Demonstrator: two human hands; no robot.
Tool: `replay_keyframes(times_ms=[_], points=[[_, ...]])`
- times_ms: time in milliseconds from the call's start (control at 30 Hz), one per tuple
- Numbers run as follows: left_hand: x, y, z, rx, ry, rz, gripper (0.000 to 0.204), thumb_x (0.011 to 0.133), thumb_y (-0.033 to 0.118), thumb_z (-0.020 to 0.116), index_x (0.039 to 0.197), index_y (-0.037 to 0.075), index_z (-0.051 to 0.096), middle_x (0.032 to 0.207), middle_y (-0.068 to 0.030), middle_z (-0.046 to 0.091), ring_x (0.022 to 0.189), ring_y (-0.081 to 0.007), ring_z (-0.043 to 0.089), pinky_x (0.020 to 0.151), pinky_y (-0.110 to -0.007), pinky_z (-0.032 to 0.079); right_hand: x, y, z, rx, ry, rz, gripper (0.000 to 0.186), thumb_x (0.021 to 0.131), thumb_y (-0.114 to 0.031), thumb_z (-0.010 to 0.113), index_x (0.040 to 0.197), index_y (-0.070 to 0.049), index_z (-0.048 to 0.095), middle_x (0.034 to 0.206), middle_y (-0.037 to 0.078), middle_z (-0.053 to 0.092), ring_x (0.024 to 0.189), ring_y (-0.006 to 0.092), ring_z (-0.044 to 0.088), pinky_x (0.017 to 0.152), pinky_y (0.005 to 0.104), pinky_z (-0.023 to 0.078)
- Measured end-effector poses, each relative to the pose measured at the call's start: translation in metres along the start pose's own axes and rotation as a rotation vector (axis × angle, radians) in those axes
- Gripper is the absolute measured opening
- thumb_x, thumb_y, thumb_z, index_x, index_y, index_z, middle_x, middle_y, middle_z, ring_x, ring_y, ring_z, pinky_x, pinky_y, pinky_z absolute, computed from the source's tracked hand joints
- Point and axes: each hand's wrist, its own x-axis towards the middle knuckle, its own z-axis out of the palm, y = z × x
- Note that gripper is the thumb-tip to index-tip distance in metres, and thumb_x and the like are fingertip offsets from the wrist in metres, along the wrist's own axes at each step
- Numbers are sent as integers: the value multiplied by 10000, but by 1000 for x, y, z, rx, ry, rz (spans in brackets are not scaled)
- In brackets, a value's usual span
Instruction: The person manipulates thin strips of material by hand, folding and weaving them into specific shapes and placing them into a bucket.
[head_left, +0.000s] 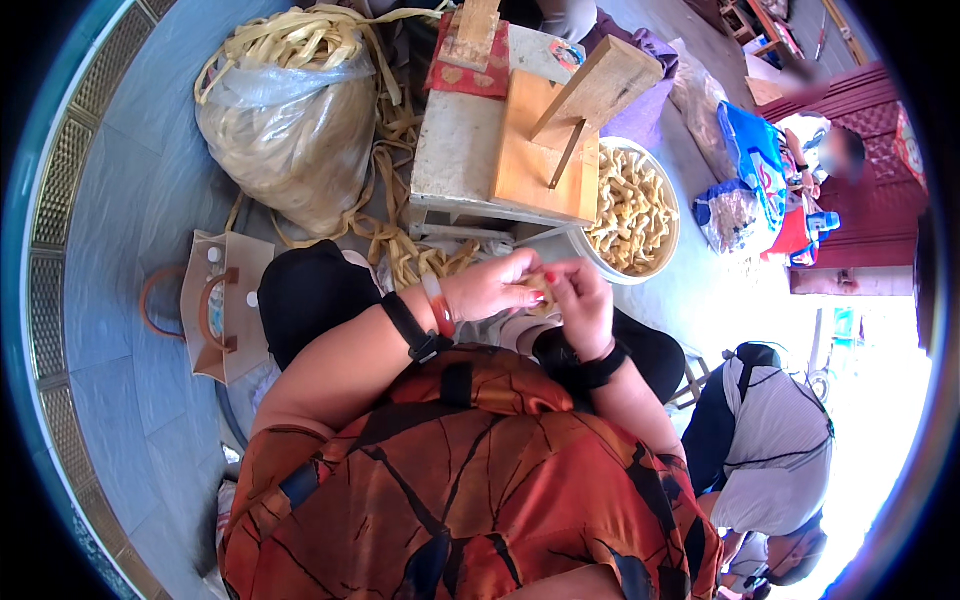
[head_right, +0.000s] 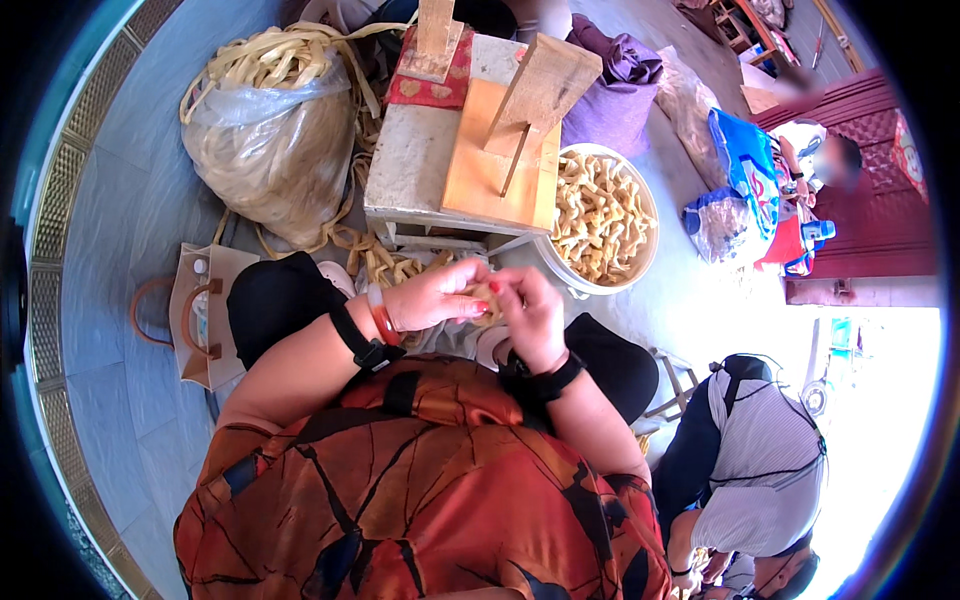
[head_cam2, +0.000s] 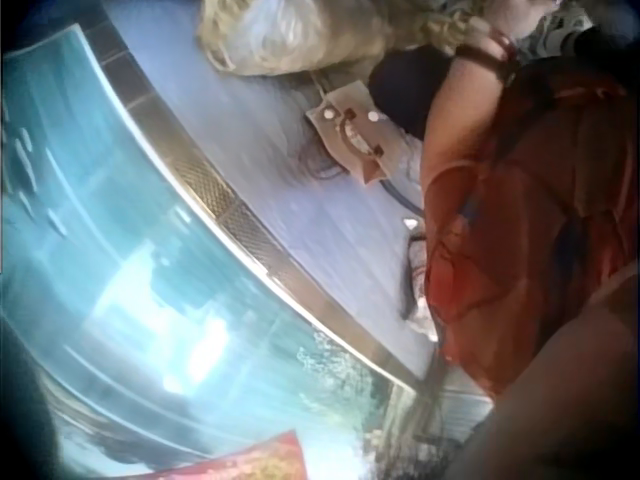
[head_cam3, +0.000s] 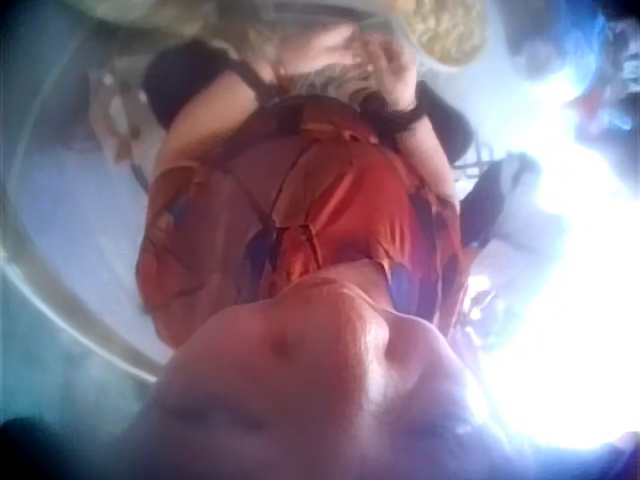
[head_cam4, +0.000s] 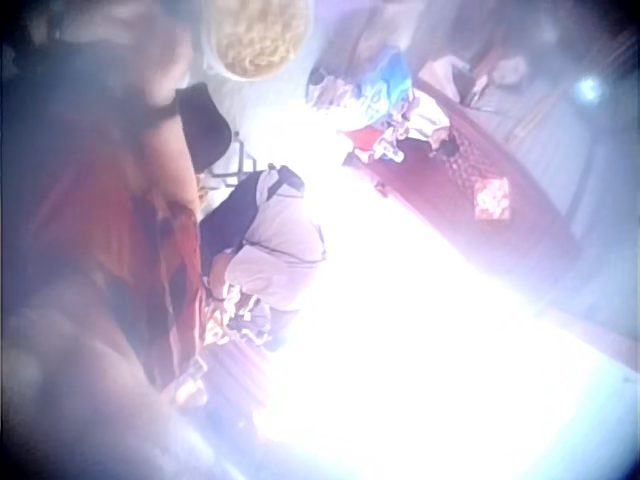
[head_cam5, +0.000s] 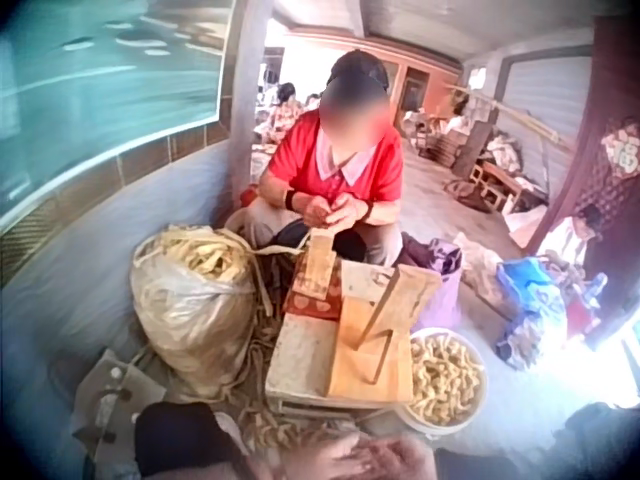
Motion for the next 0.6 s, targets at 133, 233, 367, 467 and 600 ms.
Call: replay_keyframes(times_ms=[133,233,367,467,600], points=[[6,3,8,579,227,375,281,864,46,623,1105,35,479,833,-48,578,778,-213,599,685,-340,481,11,23,-5,868,-92,382,55,919,-88,611,953,-46,613,837,32,648,680,88,562,599,198,429],[2,9,14,953,312,520,278,827,48,596,1092,43,512,837,-108,612,784,-308,618,690,-388,498,13,28,-8,874,-156,511,82,921,-111,599,959,-39,608,816,30,635,669,92,553,594,204,432],[-1,6,14,1130,397,678,196,845,87,552,1038,56,568,830,-74,617,754,-271,624,667,-377,502,14,14,-15,684,-194,563,115,933,-103,570,995,-14,608,815,30,630,665,83,550,599,199,441],[-1,-3,12,1075,375,725,179,821,73,583,999,57,587,821,-71,615,742,-272,625,649,-380,503,10,-2,-14,553,-199,583,162,934,-116,566,1036,2,608,821,29,630,651,78,538,612,199,444],[-3,-12,7,969,361,614,195,768,43,641,956,57,588,817,-90,611,743,-303,620,636,-389,498,7,-7,-14,372,-183,638,175,912,-36,541,1073,17,585,872,31,629,676,97,541,645,221,456]])
